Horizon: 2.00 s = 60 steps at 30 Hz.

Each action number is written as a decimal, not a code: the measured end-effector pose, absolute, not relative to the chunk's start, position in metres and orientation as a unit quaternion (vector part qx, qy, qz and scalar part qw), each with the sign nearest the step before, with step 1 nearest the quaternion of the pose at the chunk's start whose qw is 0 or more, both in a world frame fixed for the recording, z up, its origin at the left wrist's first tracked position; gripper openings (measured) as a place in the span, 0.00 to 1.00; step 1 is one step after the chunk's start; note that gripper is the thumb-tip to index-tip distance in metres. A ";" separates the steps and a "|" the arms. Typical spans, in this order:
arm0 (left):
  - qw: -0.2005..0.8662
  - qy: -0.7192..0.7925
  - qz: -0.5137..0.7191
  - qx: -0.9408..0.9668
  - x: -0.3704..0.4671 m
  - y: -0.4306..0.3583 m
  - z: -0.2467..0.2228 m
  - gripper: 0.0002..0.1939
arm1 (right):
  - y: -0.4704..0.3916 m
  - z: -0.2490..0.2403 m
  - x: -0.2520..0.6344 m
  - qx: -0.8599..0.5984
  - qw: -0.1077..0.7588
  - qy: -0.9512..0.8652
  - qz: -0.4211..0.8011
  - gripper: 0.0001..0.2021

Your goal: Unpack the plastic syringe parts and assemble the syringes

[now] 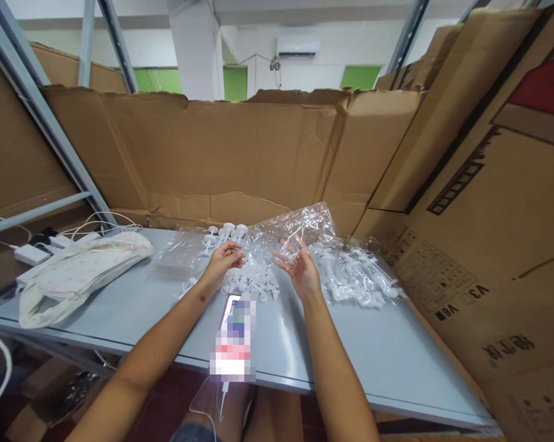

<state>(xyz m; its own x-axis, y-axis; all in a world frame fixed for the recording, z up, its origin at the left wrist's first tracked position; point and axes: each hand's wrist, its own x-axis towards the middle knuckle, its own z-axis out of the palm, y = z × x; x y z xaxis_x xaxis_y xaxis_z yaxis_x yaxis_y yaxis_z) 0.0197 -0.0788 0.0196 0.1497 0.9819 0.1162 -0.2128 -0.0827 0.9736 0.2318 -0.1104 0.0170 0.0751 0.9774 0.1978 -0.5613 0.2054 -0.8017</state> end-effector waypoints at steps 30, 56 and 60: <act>0.587 0.374 0.469 0.543 0.014 -0.082 0.028 0.12 | -0.120 0.015 0.227 -0.338 0.435 -0.520 0.653 0.21; 0.521 0.386 0.470 0.598 0.044 -0.085 -0.007 0.12 | -0.096 0.000 0.248 -0.490 0.649 -0.427 0.396 0.16; 0.488 0.404 0.461 0.622 0.039 -0.080 -0.008 0.10 | -0.095 -0.002 0.246 -0.485 0.648 -0.444 0.384 0.16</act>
